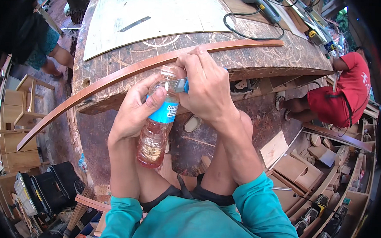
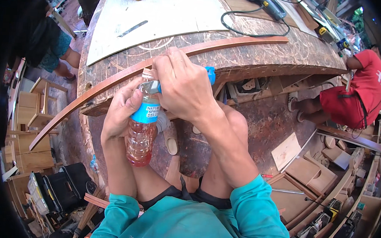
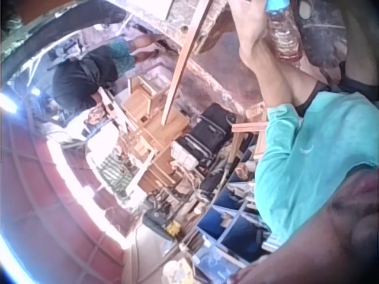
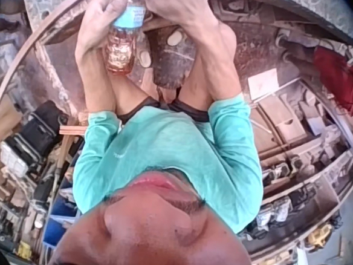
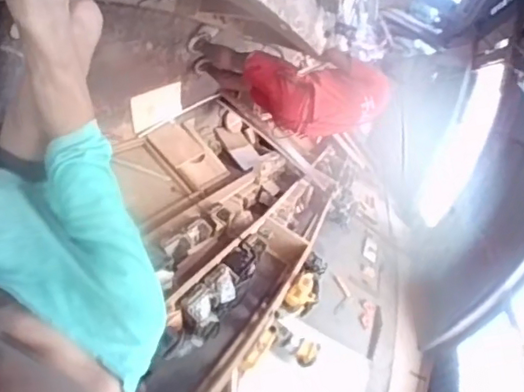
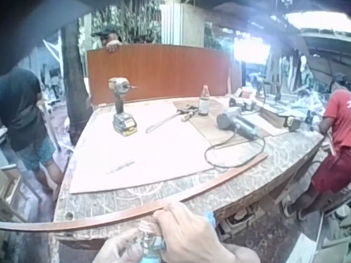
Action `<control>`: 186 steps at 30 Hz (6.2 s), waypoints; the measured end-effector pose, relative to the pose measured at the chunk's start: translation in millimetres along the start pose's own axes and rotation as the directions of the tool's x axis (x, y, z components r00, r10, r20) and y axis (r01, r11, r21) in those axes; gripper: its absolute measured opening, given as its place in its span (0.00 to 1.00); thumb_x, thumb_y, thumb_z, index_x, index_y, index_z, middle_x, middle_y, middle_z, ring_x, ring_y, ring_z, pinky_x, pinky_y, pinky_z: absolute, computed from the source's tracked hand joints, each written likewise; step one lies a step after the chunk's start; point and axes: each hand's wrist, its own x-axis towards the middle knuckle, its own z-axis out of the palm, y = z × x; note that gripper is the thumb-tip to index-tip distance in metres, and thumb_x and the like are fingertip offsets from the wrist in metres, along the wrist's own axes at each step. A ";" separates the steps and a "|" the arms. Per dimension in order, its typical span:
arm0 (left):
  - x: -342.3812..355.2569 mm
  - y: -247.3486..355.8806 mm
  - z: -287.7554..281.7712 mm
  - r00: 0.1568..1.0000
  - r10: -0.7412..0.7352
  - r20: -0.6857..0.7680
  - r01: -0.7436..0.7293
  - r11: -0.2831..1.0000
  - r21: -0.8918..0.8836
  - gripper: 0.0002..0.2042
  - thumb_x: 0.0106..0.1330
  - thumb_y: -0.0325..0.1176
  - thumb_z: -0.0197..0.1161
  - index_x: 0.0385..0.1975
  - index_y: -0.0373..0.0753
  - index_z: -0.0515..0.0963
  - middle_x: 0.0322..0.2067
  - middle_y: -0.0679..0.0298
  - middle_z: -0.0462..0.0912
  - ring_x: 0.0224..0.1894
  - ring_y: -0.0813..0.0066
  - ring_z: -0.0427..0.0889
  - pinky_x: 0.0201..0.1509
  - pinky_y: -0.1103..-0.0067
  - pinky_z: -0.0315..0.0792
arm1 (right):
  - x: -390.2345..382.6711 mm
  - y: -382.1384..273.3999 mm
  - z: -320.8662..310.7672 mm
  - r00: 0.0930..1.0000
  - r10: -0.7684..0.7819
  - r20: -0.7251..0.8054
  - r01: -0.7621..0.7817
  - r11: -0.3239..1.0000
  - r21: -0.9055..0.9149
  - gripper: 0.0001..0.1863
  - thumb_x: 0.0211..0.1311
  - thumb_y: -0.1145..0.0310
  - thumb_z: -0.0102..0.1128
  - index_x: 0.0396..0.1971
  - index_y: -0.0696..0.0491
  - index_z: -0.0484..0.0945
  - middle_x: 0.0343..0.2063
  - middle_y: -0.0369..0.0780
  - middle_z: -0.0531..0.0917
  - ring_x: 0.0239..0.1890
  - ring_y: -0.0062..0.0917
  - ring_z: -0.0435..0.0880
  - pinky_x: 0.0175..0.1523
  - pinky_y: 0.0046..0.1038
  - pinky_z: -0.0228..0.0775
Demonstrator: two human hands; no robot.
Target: The person trims wood strips and applies a liquid from a bottle to the edge of a wood piece using a small tool, while working at a bench with other people.
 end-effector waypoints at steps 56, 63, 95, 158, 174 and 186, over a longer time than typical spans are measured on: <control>-8.5 2.7 -16.6 0.945 0.029 0.327 -0.053 0.996 0.065 0.34 0.62 0.54 0.65 0.58 0.30 0.69 0.52 0.59 0.75 0.56 0.73 0.70 0.61 0.75 0.64 | 2.0 0.2 -33.7 0.969 0.066 0.239 -0.179 0.853 0.490 0.06 0.46 0.82 0.60 0.27 0.60 0.79 0.25 0.43 0.82 0.24 0.30 0.81 0.31 0.26 0.71; 7.7 -5.8 -6.2 0.952 0.013 0.306 -0.002 0.999 -0.038 0.34 0.60 0.53 0.66 0.57 0.30 0.71 0.47 0.61 0.79 0.49 0.76 0.75 0.55 0.77 0.70 | 1.4 15.6 -37.2 0.975 0.095 0.201 -0.173 0.894 0.414 0.06 0.45 0.79 0.61 0.26 0.57 0.77 0.22 0.42 0.78 0.24 0.34 0.79 0.31 0.29 0.71; 10.1 -37.2 44.0 0.917 0.187 0.353 0.163 0.632 -0.758 0.47 0.57 0.65 0.62 0.58 0.24 0.57 0.44 0.46 0.72 0.38 0.58 0.81 0.32 0.74 0.81 | -2.3 14.0 -47.7 0.990 0.122 -0.067 -0.054 0.779 0.624 0.02 0.59 0.77 0.60 0.30 0.60 0.78 0.27 0.42 0.81 0.28 0.27 0.79 0.34 0.25 0.71; 2.0 -2.7 8.3 0.981 0.075 0.181 -0.120 0.961 0.251 0.36 0.51 0.43 0.71 0.55 0.22 0.70 0.47 0.52 0.80 0.50 0.67 0.78 0.58 0.74 0.69 | -23.9 19.4 -47.7 0.824 0.000 0.567 -0.349 0.789 0.506 0.41 0.39 0.81 0.51 0.62 0.64 0.60 0.53 0.57 0.73 0.57 0.51 0.73 0.61 0.41 0.66; 1.1 0.8 5.3 0.976 -0.029 0.216 -0.032 0.961 0.275 0.40 0.50 0.52 0.74 0.55 0.24 0.71 0.46 0.53 0.81 0.50 0.68 0.79 0.57 0.74 0.69 | -21.9 23.5 -50.3 0.769 -0.044 0.637 -0.399 0.746 0.533 0.39 0.39 0.81 0.52 0.60 0.66 0.62 0.51 0.56 0.76 0.56 0.51 0.74 0.59 0.41 0.68; 2.8 -2.5 9.6 0.981 -0.032 0.192 -0.016 0.970 0.244 0.45 0.50 0.60 0.70 0.55 0.22 0.68 0.41 0.50 0.81 0.40 0.66 0.83 0.47 0.74 0.76 | -21.0 27.1 -51.0 0.716 -0.058 0.696 -0.487 0.672 0.557 0.32 0.40 0.81 0.52 0.54 0.63 0.68 0.42 0.54 0.80 0.47 0.51 0.78 0.50 0.41 0.72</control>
